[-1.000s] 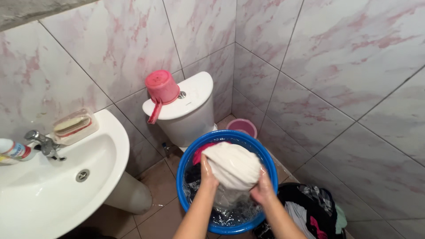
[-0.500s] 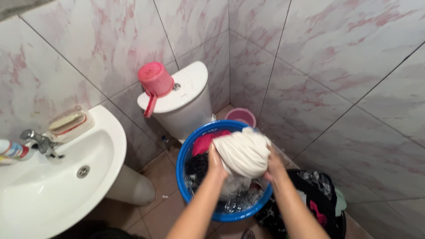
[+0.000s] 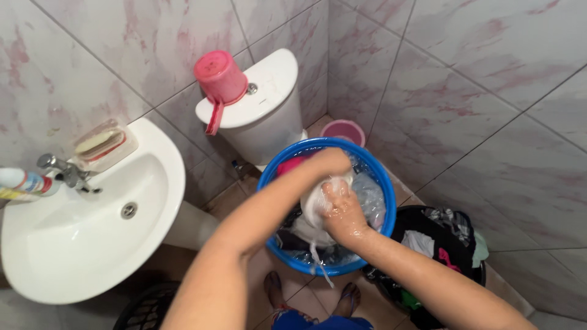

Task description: The person washes clothes by hand in a blue basin filled with soapy water. They repeatedly submerge, agitate, and wring out various garments, then transfer them to a black laundry basket. The person also adds water from a blue watering can to the basin during the process.

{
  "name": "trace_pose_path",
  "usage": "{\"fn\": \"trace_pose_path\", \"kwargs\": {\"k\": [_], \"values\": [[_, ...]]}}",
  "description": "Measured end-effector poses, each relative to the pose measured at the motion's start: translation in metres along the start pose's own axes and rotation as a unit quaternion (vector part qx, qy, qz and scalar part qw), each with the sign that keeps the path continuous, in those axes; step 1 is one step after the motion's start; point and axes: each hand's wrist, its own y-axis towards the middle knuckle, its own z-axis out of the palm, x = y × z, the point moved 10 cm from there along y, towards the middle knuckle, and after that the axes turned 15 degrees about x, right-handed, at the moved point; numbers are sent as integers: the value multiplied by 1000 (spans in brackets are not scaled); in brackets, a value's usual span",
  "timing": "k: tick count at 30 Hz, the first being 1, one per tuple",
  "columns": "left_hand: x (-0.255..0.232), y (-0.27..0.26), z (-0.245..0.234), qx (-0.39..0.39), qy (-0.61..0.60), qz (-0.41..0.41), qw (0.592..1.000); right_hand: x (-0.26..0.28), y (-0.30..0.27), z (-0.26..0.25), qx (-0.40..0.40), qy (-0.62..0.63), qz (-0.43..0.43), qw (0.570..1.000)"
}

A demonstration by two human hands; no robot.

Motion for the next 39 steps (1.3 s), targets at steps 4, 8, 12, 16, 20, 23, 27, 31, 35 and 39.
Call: {"fn": "trace_pose_path", "kwargs": {"k": [4,8,12,16,20,23,27,31,35,39], "values": [[39,-67,-5,-165,-210,-92,959,4,9,48,1,100,-43,994],[103,-185,3,-302,-285,-152,897,-36,27,100,-34,175,-17,984],[124,-282,99,-235,-248,-234,910,-97,34,220,216,104,140,961],[150,-398,194,-165,-153,-297,928,-85,53,322,383,139,183,895],[211,-556,306,-72,-281,-506,812,-43,95,368,397,201,186,876],[235,-629,366,16,-275,-570,774,-13,80,395,476,132,210,844],[271,-642,395,-53,-311,-552,772,18,31,417,520,91,147,836],[276,-547,378,-83,-331,-369,865,22,37,390,416,221,96,877],[231,-393,319,-18,-314,-195,929,-45,75,299,193,605,230,738],[170,-265,208,-125,-335,-52,932,-33,116,92,65,726,36,683]]}}
